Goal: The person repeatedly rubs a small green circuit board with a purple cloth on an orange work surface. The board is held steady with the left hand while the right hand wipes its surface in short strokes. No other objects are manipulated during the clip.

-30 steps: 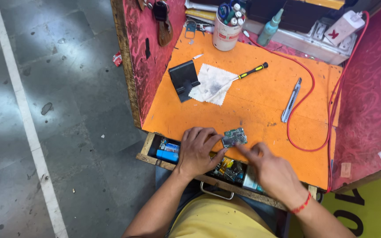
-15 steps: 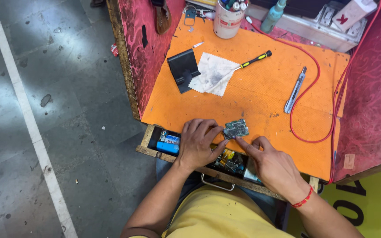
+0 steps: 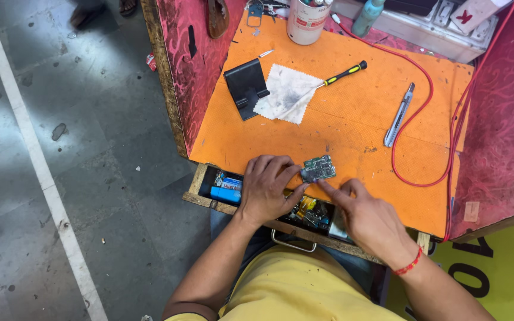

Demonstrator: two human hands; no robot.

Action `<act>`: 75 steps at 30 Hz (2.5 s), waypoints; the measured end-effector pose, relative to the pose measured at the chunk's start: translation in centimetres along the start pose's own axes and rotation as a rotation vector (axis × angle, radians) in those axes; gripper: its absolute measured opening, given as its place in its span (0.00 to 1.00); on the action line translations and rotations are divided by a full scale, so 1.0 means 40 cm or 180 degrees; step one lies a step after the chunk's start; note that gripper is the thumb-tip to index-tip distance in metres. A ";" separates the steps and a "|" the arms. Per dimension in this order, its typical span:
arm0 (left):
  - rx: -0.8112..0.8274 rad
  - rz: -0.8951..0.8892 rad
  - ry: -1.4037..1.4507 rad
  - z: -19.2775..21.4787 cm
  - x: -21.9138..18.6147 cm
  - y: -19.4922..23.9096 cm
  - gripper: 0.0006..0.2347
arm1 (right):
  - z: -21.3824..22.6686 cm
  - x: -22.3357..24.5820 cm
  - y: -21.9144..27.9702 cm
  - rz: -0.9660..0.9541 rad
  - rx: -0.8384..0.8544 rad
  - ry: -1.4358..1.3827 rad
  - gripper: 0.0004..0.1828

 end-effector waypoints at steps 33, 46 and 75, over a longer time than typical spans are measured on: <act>-0.0010 -0.0019 -0.0036 -0.010 0.003 0.001 0.15 | 0.001 -0.045 0.006 -0.0618 -0.0203 0.0117 0.31; -0.0044 -0.0013 -0.0050 -0.013 0.002 0.001 0.15 | 0.002 -0.031 0.009 -0.0314 -0.0117 -0.0089 0.34; 0.0154 0.0135 0.0186 0.000 0.002 -0.007 0.16 | 0.006 -0.046 0.004 -0.0632 -0.0398 0.0491 0.28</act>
Point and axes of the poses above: each hand's wrist, its own y-axis away from the middle knuckle, its own z-axis out of the back of the hand, x = y × z, the point moved 6 cm from there along -y, towards the middle knuckle, and after that the axes turned 15 degrees about x, right-handed, at the moved point
